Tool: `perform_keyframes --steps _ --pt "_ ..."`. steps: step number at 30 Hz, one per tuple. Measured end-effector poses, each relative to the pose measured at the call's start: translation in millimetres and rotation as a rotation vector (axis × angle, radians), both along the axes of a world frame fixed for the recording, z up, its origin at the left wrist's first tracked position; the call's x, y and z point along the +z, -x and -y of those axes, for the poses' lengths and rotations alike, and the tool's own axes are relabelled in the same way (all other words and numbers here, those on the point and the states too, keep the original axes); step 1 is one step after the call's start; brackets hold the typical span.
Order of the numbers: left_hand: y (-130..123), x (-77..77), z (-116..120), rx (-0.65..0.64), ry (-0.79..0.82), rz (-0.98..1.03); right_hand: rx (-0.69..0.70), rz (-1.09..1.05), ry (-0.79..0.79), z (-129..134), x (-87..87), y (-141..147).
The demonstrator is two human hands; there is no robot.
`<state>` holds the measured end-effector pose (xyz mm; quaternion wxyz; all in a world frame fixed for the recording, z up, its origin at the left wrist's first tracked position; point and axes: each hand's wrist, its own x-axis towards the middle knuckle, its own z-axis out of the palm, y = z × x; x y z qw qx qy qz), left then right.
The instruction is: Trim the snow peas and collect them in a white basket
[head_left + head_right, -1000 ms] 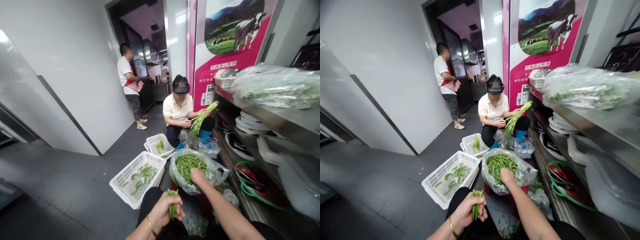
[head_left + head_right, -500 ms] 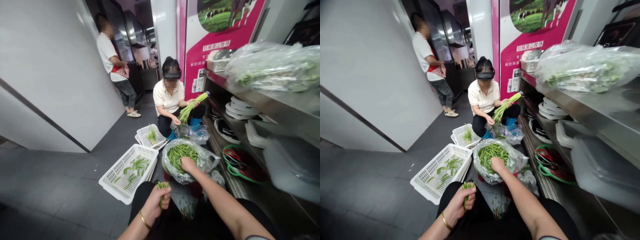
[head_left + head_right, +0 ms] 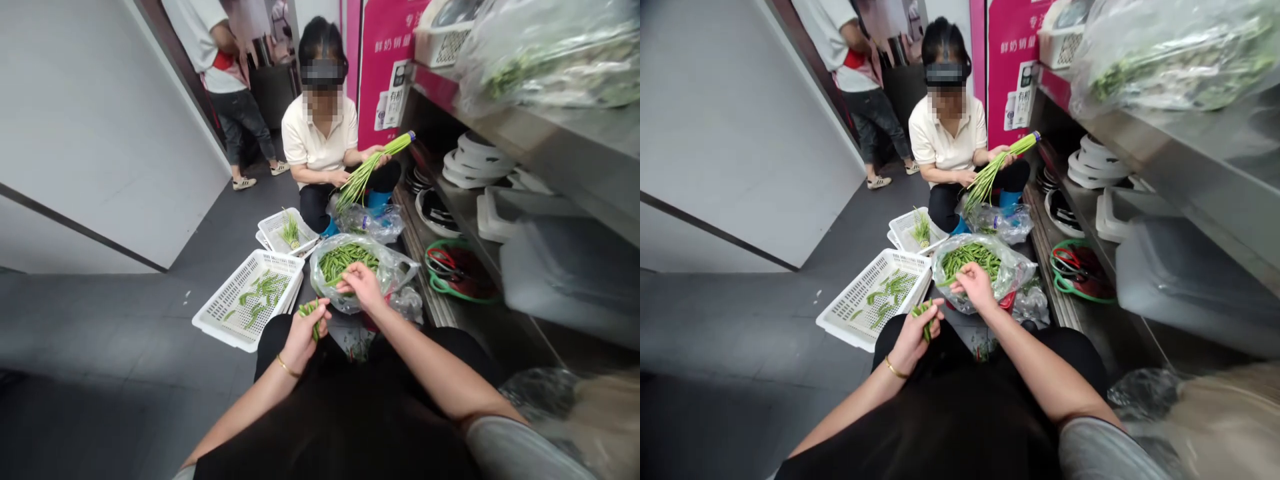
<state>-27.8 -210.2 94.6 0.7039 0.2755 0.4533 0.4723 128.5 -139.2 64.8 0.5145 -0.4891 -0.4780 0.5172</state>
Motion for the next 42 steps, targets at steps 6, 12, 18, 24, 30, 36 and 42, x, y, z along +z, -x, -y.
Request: perform_keyframes --steps 6,12,18,24,30,36,42 --pt "0 12.0 -6 0.119 -0.095 0.053 0.155 -0.252 0.040 63 10.2 21" --pt "5 22.3 -1 0.102 -0.091 0.114 0.405 0.337 -0.384 79 45.4 -6" --pt "17 34.1 10 -0.170 -0.136 0.093 0.367 0.177 -0.160 65 70.0 -12" --pt "20 30.0 18 -0.252 -0.093 0.139 0.373 0.451 -0.441 64 69.1 9" --pt "12 20.5 15 -0.075 0.128 0.272 0.212 0.774 -0.847 66 63.4 7" --pt "32 24.7 4 0.133 -0.126 -0.022 0.222 0.471 -0.537 68 89.3 -45" --pt "27 27.4 13 -0.048 -0.348 -0.375 0.602 0.555 -0.261 80 64.6 -20"
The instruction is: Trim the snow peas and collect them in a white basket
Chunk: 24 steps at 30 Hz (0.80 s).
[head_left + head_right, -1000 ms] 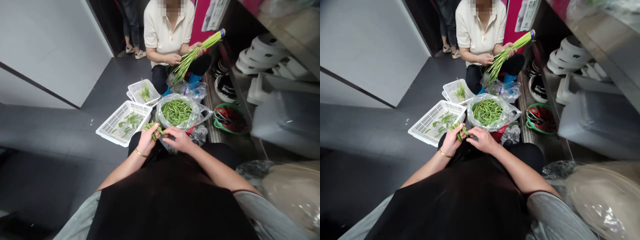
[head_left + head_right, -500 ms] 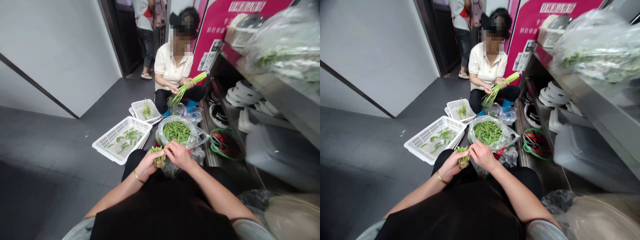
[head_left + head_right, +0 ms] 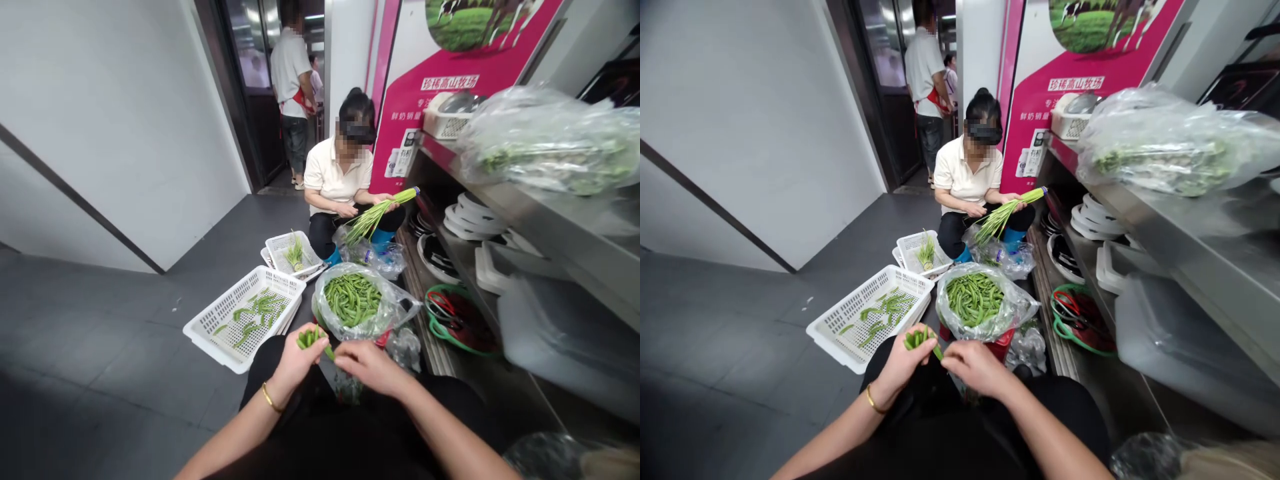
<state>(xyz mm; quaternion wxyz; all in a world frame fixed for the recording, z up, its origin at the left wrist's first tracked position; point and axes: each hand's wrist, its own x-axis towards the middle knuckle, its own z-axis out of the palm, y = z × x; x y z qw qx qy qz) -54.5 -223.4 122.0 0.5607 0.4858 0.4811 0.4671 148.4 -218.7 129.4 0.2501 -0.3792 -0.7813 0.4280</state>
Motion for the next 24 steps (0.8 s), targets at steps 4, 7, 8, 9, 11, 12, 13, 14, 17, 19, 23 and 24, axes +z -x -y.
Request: perform_keyframes --steps 4,7,8,9,11,12,13,14,17,19,23,24 --pt "-6 1.1 7 0.039 -0.008 0.049 -0.107 -0.030 -0.143 7 -4.5 18" --pt "-12 1.2 13 0.051 0.003 0.101 -0.296 -0.073 -0.237 7 -1.2 15" --pt "-14 0.0 15 0.051 0.017 0.115 -0.354 -0.077 -0.273 6 -2.5 13" --pt "-17 -1.8 16 0.047 0.039 0.127 -0.399 -0.070 -0.313 5 -5.3 13" --pt "-21 -6.7 18 0.026 0.087 0.141 -0.446 -0.036 -0.397 3 -13.4 13" --pt "-22 -9.4 19 0.007 0.112 0.142 -0.453 -0.013 -0.435 2 -17.6 15" --pt "-23 -12.0 20 -0.018 0.137 0.141 -0.454 0.012 -0.469 1 -21.2 16" --pt "-23 -14.5 21 -0.054 0.163 0.140 -0.447 0.038 -0.500 0 -24.2 17" --pt "-21 -19.8 19 -0.186 0.253 0.151 -0.309 0.135 -0.538 -6 -27.8 18" --pt "-15 -21.0 13 -0.250 0.293 0.157 -0.174 0.195 -0.499 -11 -25.8 15" --pt "6 -19.8 -2 -0.371 0.334 0.064 0.057 0.232 -0.394 -10 -14.5 7" --pt "12 -19.1 -5 -0.443 0.354 0.021 0.132 0.240 -0.377 -6 -11.4 6"
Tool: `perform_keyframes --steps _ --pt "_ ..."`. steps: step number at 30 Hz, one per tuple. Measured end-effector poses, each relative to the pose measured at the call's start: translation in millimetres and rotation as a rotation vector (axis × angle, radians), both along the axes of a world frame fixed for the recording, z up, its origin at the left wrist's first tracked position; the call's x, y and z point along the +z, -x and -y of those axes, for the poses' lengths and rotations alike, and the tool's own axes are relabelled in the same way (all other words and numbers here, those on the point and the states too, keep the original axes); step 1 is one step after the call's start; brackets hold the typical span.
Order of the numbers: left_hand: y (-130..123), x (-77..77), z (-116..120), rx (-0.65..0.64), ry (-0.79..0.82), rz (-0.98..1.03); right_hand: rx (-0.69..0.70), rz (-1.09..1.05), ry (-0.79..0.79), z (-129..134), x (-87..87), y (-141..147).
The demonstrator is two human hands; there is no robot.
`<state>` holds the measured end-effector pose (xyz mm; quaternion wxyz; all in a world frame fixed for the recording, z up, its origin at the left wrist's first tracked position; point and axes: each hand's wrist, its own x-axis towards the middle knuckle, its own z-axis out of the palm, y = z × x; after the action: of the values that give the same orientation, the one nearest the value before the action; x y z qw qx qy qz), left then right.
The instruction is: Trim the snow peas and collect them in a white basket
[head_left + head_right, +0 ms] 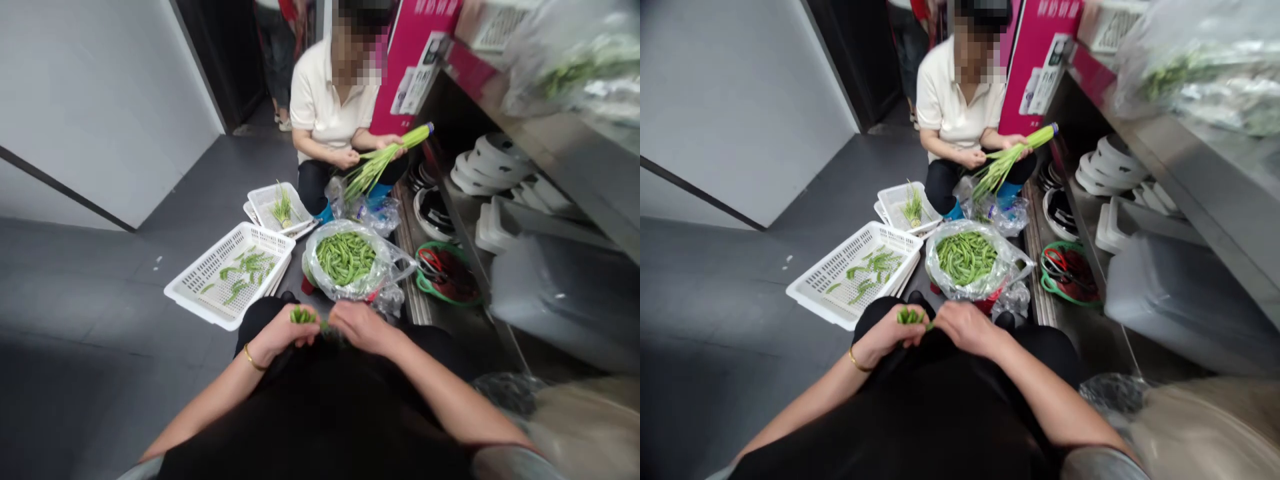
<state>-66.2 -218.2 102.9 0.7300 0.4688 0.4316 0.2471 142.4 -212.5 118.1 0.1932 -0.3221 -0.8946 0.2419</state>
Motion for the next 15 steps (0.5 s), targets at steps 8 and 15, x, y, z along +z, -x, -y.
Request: perform_keyframes --steps 8,15 --pt "17 12.6 4 -0.239 -0.257 -0.231 0.103 0.183 0.004 13 7.1 4" --pt "-21 15.0 28 0.109 -0.200 0.072 -0.103 -0.612 0.582 12 -10.4 28"
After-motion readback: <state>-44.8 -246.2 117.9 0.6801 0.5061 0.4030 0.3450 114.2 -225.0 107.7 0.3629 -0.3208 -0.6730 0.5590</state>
